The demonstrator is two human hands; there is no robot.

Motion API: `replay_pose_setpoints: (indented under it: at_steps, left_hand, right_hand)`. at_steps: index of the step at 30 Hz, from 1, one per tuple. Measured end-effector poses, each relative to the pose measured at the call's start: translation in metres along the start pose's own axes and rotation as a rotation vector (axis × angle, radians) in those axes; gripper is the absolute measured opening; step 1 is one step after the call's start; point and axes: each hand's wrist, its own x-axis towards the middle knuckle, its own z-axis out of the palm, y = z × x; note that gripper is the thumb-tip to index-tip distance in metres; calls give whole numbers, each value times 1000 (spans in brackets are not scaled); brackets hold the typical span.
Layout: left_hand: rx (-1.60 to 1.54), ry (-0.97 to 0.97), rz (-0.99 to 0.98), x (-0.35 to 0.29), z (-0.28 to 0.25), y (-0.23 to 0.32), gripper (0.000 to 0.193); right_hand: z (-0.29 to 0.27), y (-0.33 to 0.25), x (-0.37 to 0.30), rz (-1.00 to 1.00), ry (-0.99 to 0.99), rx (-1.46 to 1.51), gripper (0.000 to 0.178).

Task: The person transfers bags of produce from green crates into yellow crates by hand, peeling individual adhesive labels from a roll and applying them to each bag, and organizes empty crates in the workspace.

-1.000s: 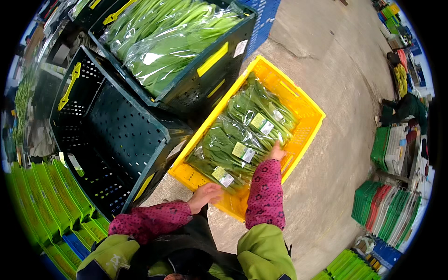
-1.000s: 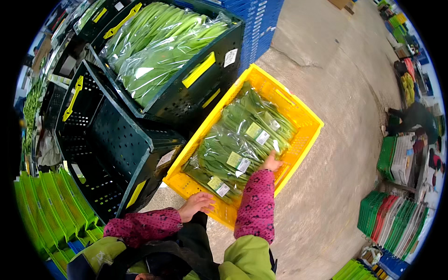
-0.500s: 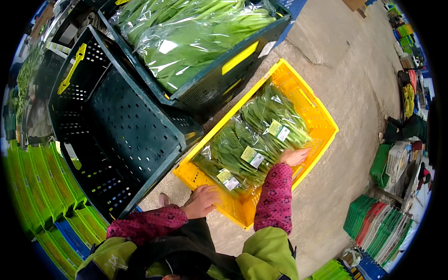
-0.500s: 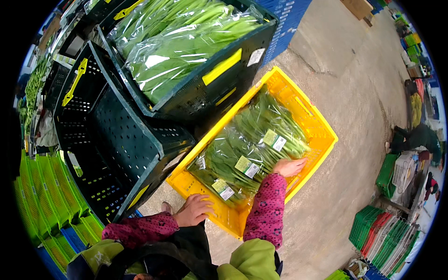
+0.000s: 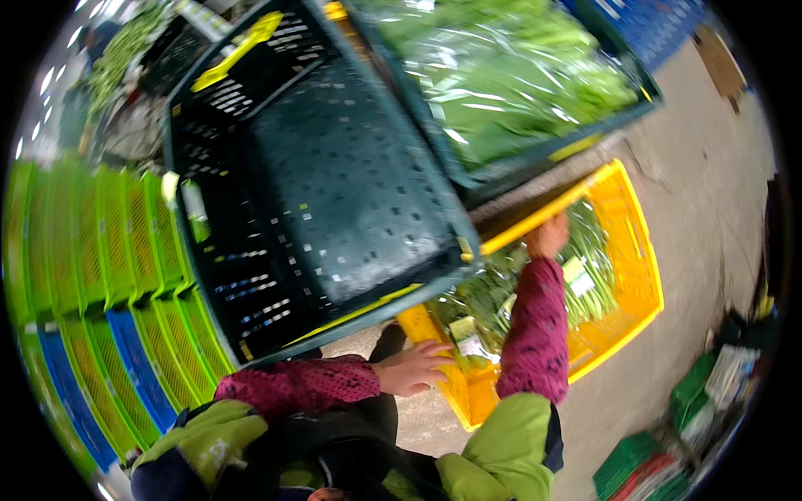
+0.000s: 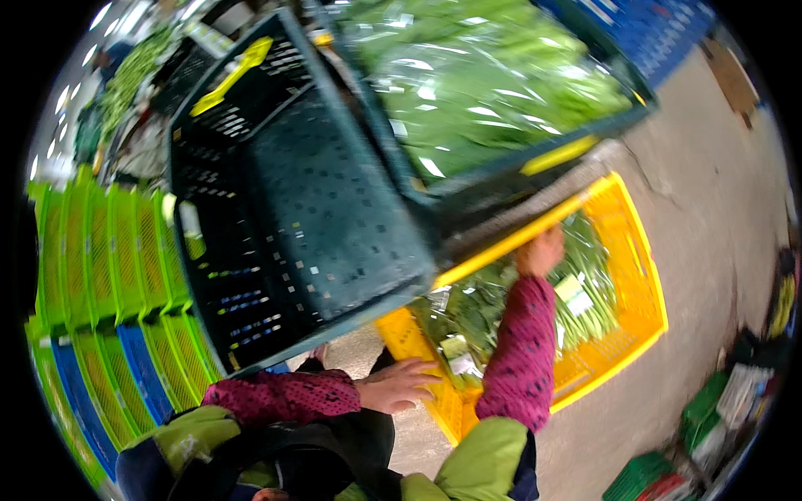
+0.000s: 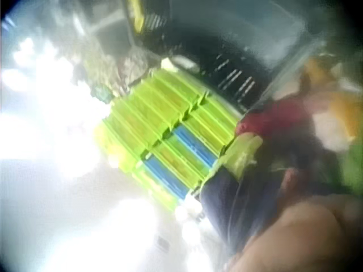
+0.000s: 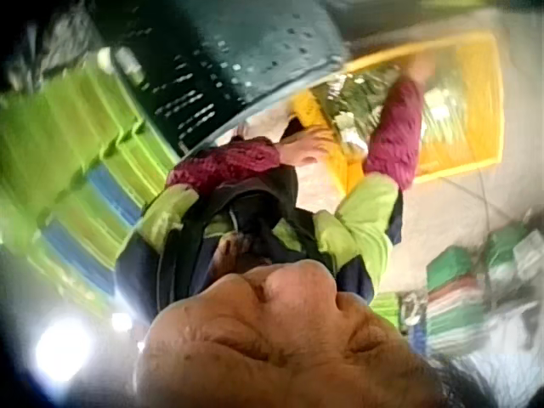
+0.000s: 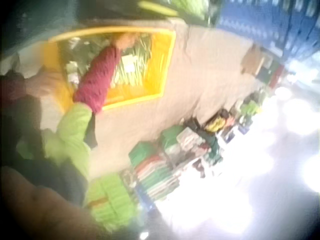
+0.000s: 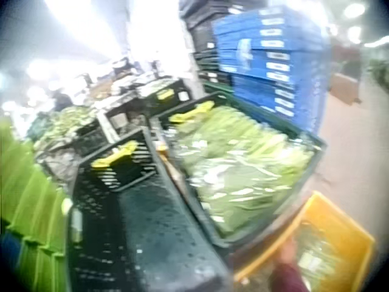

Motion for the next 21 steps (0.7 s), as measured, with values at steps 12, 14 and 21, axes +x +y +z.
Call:
replay_pose_setpoints:
  at_steps: [12,14,21]
  left_hand:
    - [-608,282,-626,-330,24,-53,32]
    - [-411,535,-757,-370,-21,-69,25]
    - [-345,1388,-471,-389,-295,-67,51]
  right_hand:
    - [-116,-143,-308,482,103,635,31]
    - [-133,-189,-339,520,98,644,32]
    - [-186,-378,-372,496,308,845,32]
